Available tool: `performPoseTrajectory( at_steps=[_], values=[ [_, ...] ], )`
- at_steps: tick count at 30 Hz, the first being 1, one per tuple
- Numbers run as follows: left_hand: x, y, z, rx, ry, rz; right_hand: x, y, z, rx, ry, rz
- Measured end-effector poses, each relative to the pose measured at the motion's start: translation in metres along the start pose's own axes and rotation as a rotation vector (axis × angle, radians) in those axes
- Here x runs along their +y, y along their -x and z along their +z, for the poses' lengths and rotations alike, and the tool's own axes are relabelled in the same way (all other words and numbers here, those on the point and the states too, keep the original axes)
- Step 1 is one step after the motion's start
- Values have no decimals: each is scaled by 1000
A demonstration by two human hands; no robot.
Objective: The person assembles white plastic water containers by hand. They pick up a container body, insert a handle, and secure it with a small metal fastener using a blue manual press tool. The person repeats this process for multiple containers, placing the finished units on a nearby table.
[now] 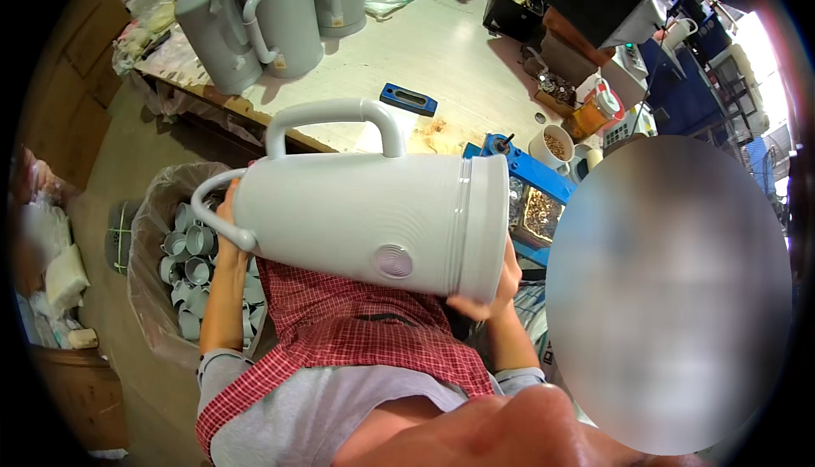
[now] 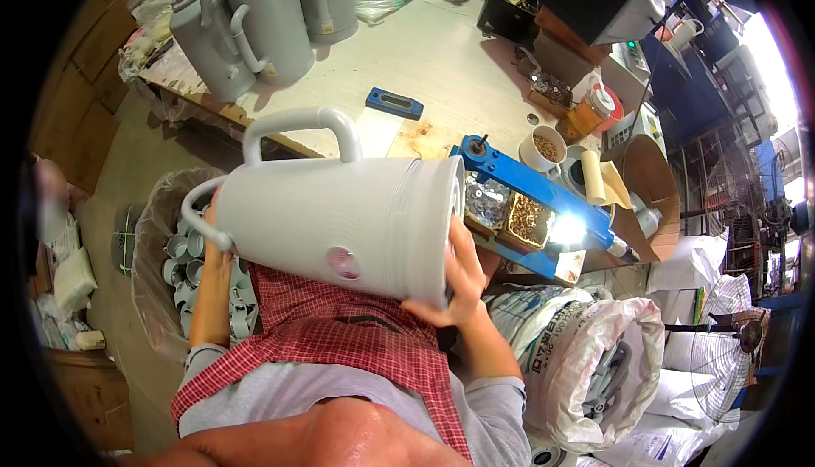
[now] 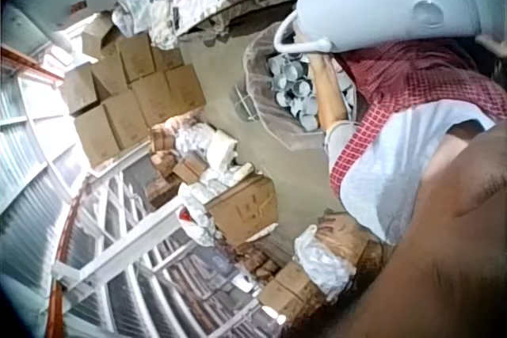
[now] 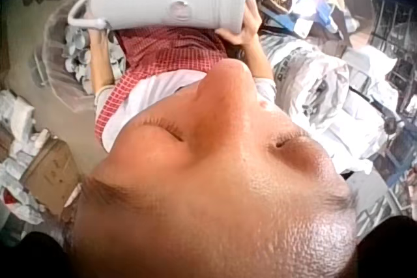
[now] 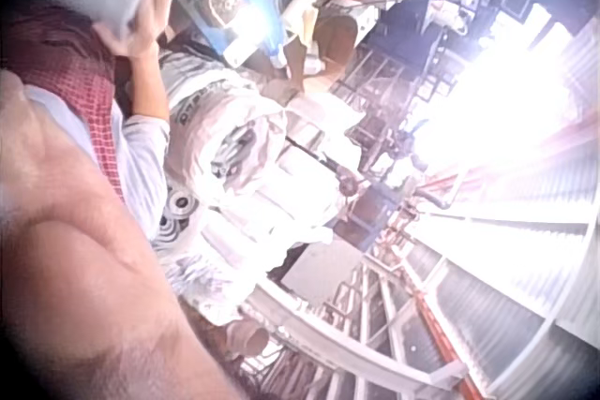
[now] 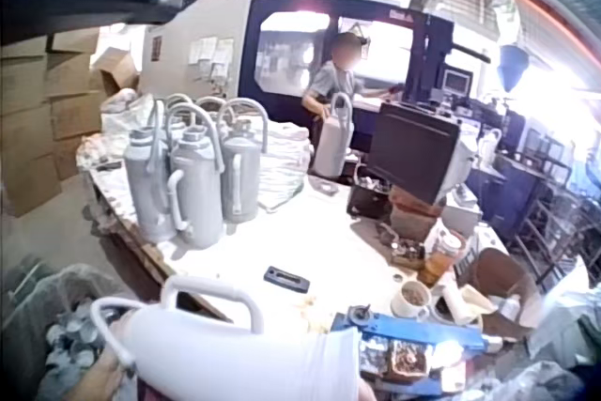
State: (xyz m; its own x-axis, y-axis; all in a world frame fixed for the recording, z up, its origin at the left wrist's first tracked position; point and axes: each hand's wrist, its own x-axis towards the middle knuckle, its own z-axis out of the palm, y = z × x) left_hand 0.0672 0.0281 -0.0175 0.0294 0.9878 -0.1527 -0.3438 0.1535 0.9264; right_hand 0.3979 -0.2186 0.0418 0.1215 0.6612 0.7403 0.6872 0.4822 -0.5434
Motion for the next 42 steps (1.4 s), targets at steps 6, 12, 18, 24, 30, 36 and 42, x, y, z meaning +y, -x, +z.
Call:
performPoseTrajectory(
  at_steps=[6, 12, 18, 24, 30, 36, 42],
  values=[
    [83, 56, -24, -212, -542, 985, 76, 33, 79, -23, -1108, 1618],
    [98, 49, -78, 38, -480, 628, 43, 36, 116, -54, -917, 1088],
    [142, 20, -40, -448, -582, 1105, 110, 27, 146, -803, -562, 1573],
    [163, -63, -53, -629, -511, 753, 180, -26, 155, -18, 42, 666],
    [92, -111, -47, -879, -525, 537, 192, -14, 181, 155, -15, 634],
    [76, -109, -36, -685, -319, 293, 204, -19, 178, 154, -18, 640],
    [69, -103, -15, -697, -662, 428, 192, -12, 181, 138, -3, 488]
  ],
)
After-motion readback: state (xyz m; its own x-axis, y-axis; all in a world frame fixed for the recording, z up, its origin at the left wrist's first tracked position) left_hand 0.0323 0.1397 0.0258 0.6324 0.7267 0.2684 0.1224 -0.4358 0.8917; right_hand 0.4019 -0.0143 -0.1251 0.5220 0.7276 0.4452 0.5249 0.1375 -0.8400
